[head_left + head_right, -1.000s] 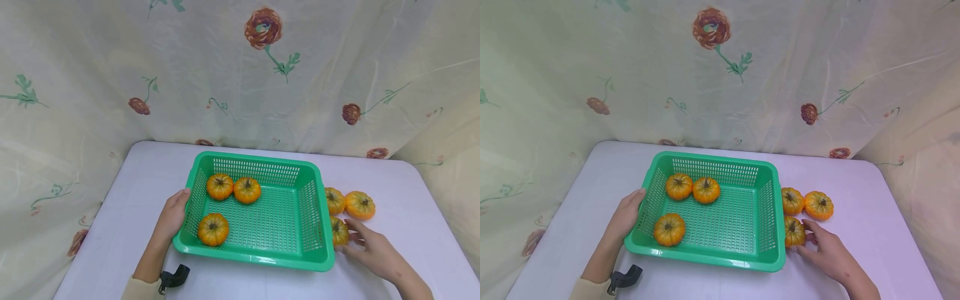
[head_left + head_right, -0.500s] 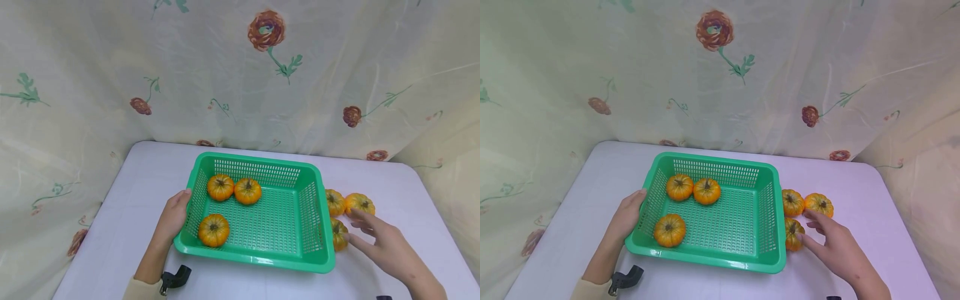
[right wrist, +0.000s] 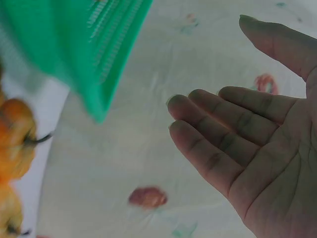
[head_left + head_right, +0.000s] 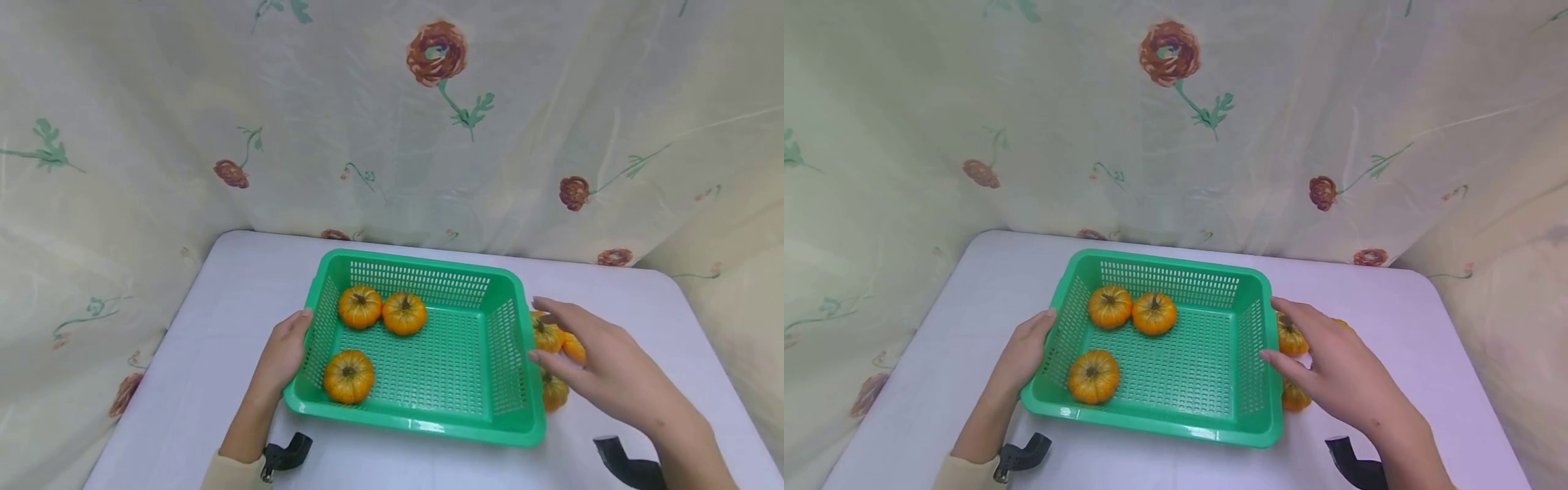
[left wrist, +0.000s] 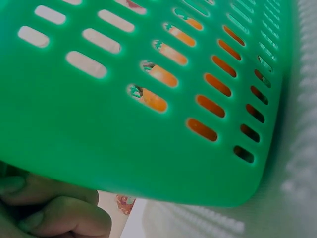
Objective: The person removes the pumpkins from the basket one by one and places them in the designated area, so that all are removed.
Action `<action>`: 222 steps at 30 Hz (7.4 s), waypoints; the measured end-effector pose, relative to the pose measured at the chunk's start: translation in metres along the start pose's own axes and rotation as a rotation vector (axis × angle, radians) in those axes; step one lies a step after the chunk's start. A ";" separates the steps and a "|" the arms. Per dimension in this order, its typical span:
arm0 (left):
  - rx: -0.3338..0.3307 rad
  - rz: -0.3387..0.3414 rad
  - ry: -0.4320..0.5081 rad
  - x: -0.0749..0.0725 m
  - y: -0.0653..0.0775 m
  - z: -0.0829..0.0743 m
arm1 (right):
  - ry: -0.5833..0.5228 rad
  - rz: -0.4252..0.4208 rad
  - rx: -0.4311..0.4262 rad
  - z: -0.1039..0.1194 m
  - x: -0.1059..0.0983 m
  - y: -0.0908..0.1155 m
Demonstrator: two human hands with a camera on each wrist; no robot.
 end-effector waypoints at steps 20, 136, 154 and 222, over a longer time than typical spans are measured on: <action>-0.007 0.024 0.031 0.000 0.001 0.003 | 0.017 0.169 -0.236 0.065 0.031 -0.107; 0.004 0.005 0.056 0.001 0.003 0.002 | 0.071 0.463 -0.165 0.043 0.143 -0.166; 0.001 0.005 0.056 -0.001 0.002 0.003 | 0.056 0.461 -0.178 0.047 0.136 -0.167; 0.002 0.000 0.014 0.001 0.000 0.003 | -0.039 0.226 -0.199 0.049 0.019 -0.099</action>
Point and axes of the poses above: each hand's wrist, its own y-axis away from the middle knuckle, its own x-axis out of the palm, z = x × y, the point moved 5 cm from there along -y, towards the middle knuckle, and after that the axes turned 1 degree about x, right-handed, at the moved point
